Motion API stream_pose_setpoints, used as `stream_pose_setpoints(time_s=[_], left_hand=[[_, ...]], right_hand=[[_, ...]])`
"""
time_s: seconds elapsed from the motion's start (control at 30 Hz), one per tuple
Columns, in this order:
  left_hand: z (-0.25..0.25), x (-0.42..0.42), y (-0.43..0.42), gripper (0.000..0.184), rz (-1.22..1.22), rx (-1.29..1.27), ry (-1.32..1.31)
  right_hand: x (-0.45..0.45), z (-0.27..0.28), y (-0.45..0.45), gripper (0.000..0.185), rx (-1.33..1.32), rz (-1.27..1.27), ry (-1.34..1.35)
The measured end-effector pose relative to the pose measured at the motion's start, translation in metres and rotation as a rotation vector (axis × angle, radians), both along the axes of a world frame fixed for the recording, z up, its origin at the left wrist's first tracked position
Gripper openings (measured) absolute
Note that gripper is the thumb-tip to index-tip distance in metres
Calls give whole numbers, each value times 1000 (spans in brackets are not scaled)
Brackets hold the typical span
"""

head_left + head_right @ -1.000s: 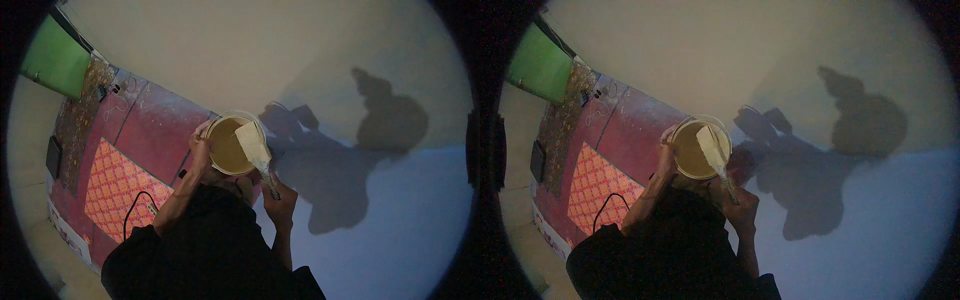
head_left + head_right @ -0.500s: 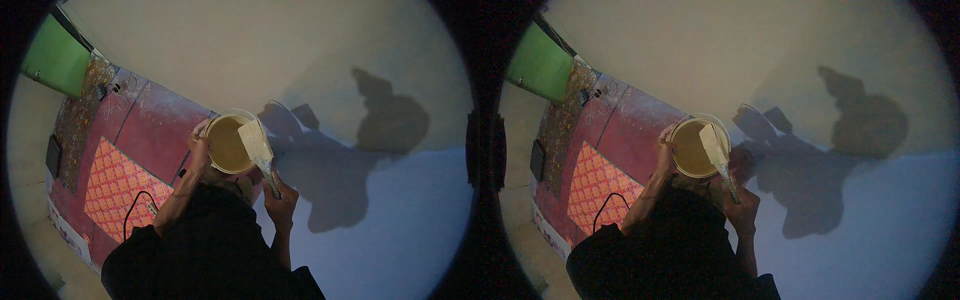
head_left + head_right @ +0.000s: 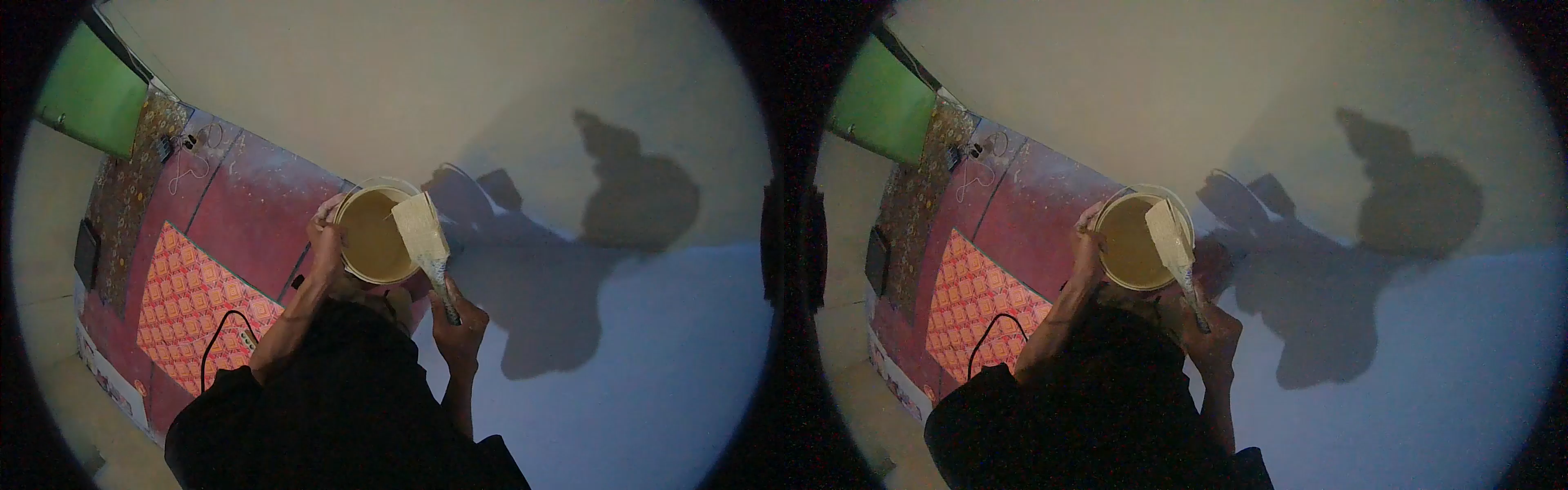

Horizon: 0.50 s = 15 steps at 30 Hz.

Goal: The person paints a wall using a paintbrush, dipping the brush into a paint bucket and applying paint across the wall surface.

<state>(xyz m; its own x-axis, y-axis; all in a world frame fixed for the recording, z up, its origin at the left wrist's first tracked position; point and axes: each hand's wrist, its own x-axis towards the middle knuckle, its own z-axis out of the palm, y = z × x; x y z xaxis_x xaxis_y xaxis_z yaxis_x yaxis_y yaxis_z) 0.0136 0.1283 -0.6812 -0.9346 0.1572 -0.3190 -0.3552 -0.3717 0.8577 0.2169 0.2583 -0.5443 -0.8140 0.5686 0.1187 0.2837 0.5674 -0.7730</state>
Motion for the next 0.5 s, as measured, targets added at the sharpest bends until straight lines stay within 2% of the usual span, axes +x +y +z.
stream_pose_setpoints(time_s=[0.07,0.17,0.27,0.4,0.43,0.5], left_hand=[[0,1,0,38,-2,-57,47],[3,1,1,29,-3,-69,-14],[1,1,1,27,0,-50,10],[16,2,1,33,-15,-89,1],[17,3,3,36,4,-29,3],[18,3,5,39,23,32,8]], right_hand=[[-1,5,-1,32,-6,-14,5],[0,5,0,33,14,-11,-14],[5,-5,1,34,41,-8,13],[-1,-15,-8,35,-81,-19,-23],[-3,-19,-10,35,-158,15,-37],[-3,-28,-13,35,-116,16,-76]])
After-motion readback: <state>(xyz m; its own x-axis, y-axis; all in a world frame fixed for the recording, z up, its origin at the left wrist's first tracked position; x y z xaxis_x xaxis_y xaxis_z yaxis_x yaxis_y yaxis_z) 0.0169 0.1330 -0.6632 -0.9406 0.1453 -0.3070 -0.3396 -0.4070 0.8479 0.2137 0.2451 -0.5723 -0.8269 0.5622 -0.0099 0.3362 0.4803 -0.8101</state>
